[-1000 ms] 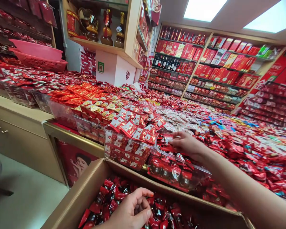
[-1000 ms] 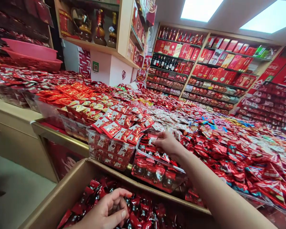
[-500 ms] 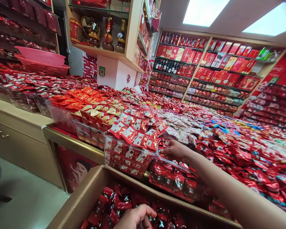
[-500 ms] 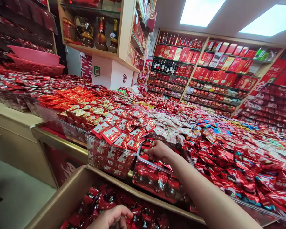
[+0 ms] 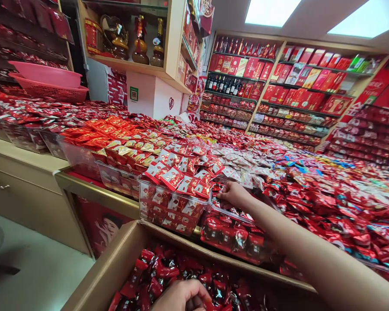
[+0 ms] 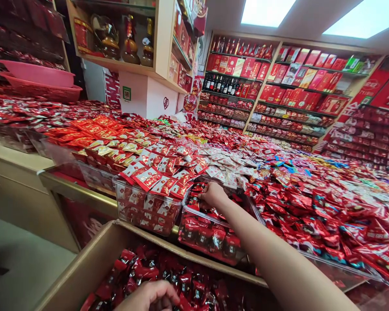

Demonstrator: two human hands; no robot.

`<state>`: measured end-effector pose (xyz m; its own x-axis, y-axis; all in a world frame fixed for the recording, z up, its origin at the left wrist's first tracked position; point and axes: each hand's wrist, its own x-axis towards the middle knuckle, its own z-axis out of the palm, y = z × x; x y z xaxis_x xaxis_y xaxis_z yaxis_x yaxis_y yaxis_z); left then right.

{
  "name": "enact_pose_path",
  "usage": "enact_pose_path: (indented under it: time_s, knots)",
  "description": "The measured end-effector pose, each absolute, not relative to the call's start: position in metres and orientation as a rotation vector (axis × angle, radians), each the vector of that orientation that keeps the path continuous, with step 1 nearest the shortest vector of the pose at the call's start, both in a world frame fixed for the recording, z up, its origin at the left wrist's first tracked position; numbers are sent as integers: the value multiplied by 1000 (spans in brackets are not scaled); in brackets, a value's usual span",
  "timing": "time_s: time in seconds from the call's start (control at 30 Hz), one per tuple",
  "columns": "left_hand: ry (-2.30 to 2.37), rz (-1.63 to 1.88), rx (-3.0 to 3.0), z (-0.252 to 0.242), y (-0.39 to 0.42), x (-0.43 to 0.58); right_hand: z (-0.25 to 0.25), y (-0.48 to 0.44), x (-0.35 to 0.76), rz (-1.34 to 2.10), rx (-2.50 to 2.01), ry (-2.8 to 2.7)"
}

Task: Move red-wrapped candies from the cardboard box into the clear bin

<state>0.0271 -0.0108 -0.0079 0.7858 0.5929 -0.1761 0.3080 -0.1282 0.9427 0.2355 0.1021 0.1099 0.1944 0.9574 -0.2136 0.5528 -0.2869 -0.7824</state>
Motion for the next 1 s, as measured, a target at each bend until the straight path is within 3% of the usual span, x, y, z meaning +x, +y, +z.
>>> enact_pose_path:
  time_s: [0.4, 0.53, 0.8, 0.9, 1.0]
  knots:
    - [719, 289, 1827, 1, -12, 25, 127, 89, 237, 1017, -1791, -1409]
    - [627, 500, 2027, 18, -10, 22, 138, 76, 249, 948, -1693, -1500]
    - [499, 1110, 2406, 131, 0, 29, 121, 67, 267, 812, -1674, -1573]
    - [552, 1097, 2535, 167, 21, 49, 122, 67, 267, 739, -1714, -1587]
    - [689, 749, 2661, 181, 44, 74, 125, 68, 270, 553, -1794, -1540]
